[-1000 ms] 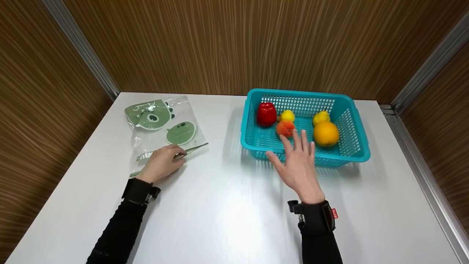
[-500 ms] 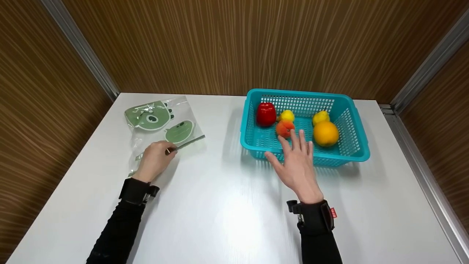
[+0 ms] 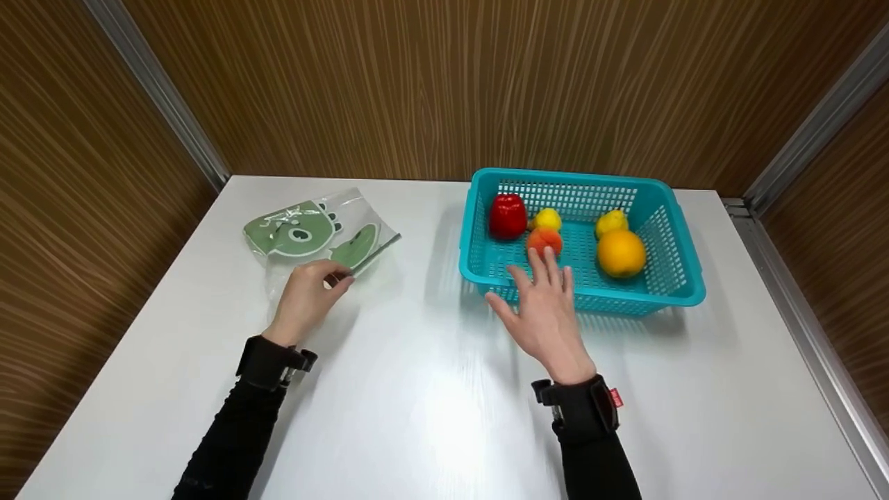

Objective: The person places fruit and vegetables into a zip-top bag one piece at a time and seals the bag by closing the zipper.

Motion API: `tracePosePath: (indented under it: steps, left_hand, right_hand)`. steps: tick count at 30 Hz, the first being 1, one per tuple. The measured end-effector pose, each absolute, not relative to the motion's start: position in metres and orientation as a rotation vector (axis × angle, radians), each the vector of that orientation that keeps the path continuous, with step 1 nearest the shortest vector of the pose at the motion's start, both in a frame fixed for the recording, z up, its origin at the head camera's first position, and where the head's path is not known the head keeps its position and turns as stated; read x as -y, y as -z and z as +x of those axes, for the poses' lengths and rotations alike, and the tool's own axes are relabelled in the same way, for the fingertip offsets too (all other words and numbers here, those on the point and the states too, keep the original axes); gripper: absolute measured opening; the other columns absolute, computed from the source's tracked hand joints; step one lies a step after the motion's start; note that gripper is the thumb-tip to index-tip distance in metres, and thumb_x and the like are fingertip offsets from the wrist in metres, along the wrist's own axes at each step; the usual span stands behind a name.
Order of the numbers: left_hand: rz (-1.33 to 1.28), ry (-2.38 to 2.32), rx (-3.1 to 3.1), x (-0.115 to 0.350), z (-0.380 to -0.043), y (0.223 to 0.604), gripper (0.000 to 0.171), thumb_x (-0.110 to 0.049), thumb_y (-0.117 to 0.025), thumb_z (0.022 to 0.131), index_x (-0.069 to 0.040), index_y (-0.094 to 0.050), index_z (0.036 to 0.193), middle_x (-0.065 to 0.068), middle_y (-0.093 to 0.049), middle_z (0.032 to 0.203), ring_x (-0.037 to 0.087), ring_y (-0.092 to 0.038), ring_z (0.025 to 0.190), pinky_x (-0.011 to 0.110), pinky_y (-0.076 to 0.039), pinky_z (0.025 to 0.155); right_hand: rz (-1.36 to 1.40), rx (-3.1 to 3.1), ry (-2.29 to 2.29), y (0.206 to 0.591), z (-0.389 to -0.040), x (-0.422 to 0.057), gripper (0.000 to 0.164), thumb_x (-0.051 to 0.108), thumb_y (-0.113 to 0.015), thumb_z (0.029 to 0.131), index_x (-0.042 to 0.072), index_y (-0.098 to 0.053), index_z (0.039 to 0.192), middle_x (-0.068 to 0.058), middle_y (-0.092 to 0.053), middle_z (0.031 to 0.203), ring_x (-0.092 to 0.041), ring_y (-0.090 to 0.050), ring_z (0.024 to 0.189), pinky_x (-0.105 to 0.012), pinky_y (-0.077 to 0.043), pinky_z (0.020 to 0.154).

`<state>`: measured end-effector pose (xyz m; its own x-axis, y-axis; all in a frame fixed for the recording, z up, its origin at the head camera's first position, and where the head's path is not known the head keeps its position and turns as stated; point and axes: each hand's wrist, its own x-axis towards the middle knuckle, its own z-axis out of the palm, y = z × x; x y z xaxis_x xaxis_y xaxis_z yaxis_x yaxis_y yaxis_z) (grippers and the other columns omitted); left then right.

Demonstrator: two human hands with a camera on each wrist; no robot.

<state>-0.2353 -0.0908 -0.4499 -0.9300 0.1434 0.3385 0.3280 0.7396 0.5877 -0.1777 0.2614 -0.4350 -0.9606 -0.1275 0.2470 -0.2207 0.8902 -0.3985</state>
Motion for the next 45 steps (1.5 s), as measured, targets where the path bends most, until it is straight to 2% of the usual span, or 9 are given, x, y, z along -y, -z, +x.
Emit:
tracePosePath:
  steps: [17, 20, 22, 25, 27, 29, 32, 35, 45]
  left_hand:
    - [-0.413, 0.959, 2.463, 0.083, -0.227, 0.44, 0.011, -0.016, -0.066, 0.087, -0.01, -0.073, 0.092, 0.003, -0.072, 0.086, 0.011, -0.067, 0.073, 0.022, -0.052, 0.062]
    - [-0.416, 0.958, 2.456, 0.082, -0.226, 0.439, 0.011, -0.016, -0.066, 0.087, -0.011, -0.073, 0.093, 0.003, -0.072, 0.087, 0.011, -0.067, 0.074, 0.021, -0.053, 0.063]
    - [-0.419, 0.958, 2.446, 0.08, -0.225, 0.438, 0.011, -0.016, -0.066, 0.087, -0.011, -0.073, 0.093, 0.002, -0.073, 0.088, 0.01, -0.067, 0.075, 0.02, -0.053, 0.063]
    - [-0.434, 0.952, 2.424, 0.076, -0.224, 0.436, 0.011, -0.016, -0.066, 0.087, -0.011, -0.073, 0.093, 0.002, -0.073, 0.088, 0.01, -0.067, 0.075, 0.02, -0.053, 0.063]
    - [-0.449, 0.943, 2.42, 0.072, -0.222, 0.436, 0.01, -0.017, -0.066, 0.087, -0.011, -0.073, 0.093, 0.002, -0.072, 0.087, 0.01, -0.067, 0.074, 0.02, -0.053, 0.063]
    - [-0.47, 0.933, 2.429, 0.067, -0.219, 0.438, 0.011, -0.017, -0.066, 0.087, -0.011, -0.073, 0.092, 0.002, -0.072, 0.087, 0.01, -0.067, 0.074, 0.019, -0.053, 0.063]
    - [-0.506, 0.91, 2.451, 0.063, -0.216, 0.439, 0.011, -0.019, -0.066, 0.088, -0.012, -0.073, 0.093, 0.002, -0.072, 0.088, 0.009, -0.068, 0.074, 0.019, -0.053, 0.063]
    - [-0.538, 0.885, 2.45, 0.059, -0.212, 0.441, 0.01, -0.019, -0.066, 0.087, -0.012, -0.072, 0.092, 0.001, -0.072, 0.087, 0.01, -0.068, 0.075, 0.019, -0.053, 0.063]
    - [-0.658, 0.811, 2.433, 0.048, -0.205, 0.441, 0.007, -0.018, -0.067, 0.087, -0.014, -0.072, 0.09, -0.002, -0.069, 0.082, 0.006, -0.066, 0.068, 0.019, -0.051, 0.06]
  right_hand:
    - [0.388, 2.816, -0.672, 0.415, -0.201, -0.179, 0.059, 0.052, -0.06, 0.087, 0.015, -0.054, 0.132, -0.013, -0.034, 0.154, -0.033, -0.018, 0.148, -0.061, -0.009, 0.119]
    - [0.382, 2.81, -0.684, 0.41, -0.205, -0.163, 0.057, 0.05, -0.06, 0.087, 0.014, -0.055, 0.131, -0.012, -0.038, 0.152, -0.033, -0.023, 0.146, -0.06, -0.013, 0.119]
    - [0.366, 2.798, -0.717, 0.408, -0.208, -0.154, 0.055, 0.048, -0.06, 0.088, 0.013, -0.056, 0.129, -0.012, -0.045, 0.147, -0.032, -0.033, 0.141, -0.058, -0.02, 0.117]
    - [0.348, 2.762, -0.803, 0.406, -0.213, -0.14, 0.05, 0.046, -0.059, 0.089, 0.013, -0.059, 0.126, -0.01, -0.059, 0.134, -0.028, -0.049, 0.128, -0.051, -0.037, 0.11]
    - [0.333, 2.732, -0.874, 0.407, -0.215, -0.133, 0.046, 0.045, -0.058, 0.091, 0.013, -0.062, 0.123, -0.008, -0.066, 0.122, -0.026, -0.058, 0.114, -0.044, -0.047, 0.099]
    - [0.312, 2.709, -0.928, 0.408, -0.217, -0.129, 0.041, 0.043, -0.058, 0.091, 0.013, -0.065, 0.119, -0.007, -0.071, 0.11, -0.024, -0.063, 0.101, -0.038, -0.053, 0.087]
    - [0.266, 2.68, -0.995, 0.411, -0.219, -0.124, 0.035, 0.04, -0.058, 0.092, 0.013, -0.069, 0.112, -0.005, -0.073, 0.095, -0.021, -0.063, 0.082, -0.031, -0.051, 0.071]
    - [0.242, 2.654, -1.045, 0.414, -0.221, -0.124, 0.032, 0.039, -0.058, 0.092, 0.013, -0.072, 0.106, -0.004, -0.073, 0.084, -0.018, -0.059, 0.071, -0.026, -0.044, 0.062]
    - [0.132, 2.612, -1.107, 0.418, -0.222, -0.13, 0.033, 0.04, -0.057, 0.092, 0.014, -0.076, 0.085, -0.001, -0.072, 0.07, -0.015, -0.059, 0.061, -0.025, -0.039, 0.05]
